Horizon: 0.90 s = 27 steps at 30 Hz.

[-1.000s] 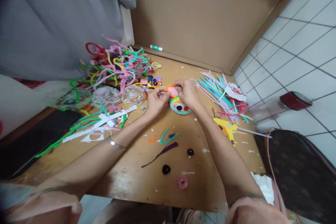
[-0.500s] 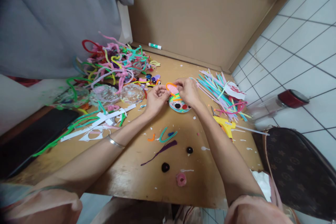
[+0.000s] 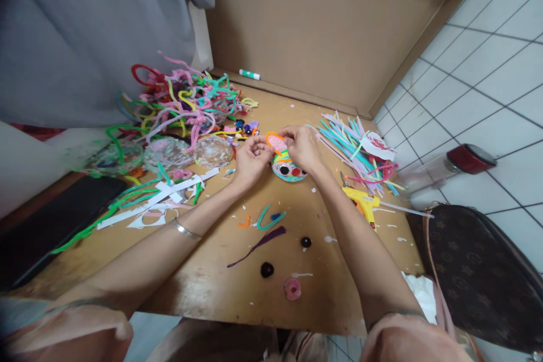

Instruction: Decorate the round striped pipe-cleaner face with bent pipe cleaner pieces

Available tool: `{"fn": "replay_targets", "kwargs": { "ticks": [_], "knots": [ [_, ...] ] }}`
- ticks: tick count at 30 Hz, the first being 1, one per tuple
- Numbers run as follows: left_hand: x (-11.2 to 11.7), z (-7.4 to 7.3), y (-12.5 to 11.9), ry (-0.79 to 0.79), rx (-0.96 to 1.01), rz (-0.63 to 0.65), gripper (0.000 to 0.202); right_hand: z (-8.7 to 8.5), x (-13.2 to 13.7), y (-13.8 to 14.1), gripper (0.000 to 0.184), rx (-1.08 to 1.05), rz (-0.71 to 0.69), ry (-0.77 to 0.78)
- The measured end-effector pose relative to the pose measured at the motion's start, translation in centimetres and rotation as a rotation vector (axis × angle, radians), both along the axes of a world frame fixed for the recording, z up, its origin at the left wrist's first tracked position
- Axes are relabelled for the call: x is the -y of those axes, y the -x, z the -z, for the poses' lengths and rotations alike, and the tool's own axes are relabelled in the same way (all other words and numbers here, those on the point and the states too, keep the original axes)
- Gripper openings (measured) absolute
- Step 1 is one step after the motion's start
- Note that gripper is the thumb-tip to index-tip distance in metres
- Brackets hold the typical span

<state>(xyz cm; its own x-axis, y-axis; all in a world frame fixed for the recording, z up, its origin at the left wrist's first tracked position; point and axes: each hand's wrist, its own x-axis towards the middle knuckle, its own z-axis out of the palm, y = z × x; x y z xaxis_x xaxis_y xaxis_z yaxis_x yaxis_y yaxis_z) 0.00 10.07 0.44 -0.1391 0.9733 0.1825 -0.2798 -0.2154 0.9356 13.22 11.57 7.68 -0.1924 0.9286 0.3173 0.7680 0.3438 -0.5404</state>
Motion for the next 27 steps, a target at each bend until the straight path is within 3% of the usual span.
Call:
{"fn": "replay_targets", "kwargs": {
  "ticks": [10, 27],
  "knots": [
    [-0.31, 0.23, -0.02, -0.022, 0.034, -0.032, 0.021, -0.24, 0.07, 0.34, 0.033, 0.013, 0.039, -0.019],
    [0.05, -0.02, -0.32, 0.088, 0.167, -0.012, 0.02, -0.28, -0.07, 0.48, 0.042, 0.009, -0.025, -0.052]
  ]
}}
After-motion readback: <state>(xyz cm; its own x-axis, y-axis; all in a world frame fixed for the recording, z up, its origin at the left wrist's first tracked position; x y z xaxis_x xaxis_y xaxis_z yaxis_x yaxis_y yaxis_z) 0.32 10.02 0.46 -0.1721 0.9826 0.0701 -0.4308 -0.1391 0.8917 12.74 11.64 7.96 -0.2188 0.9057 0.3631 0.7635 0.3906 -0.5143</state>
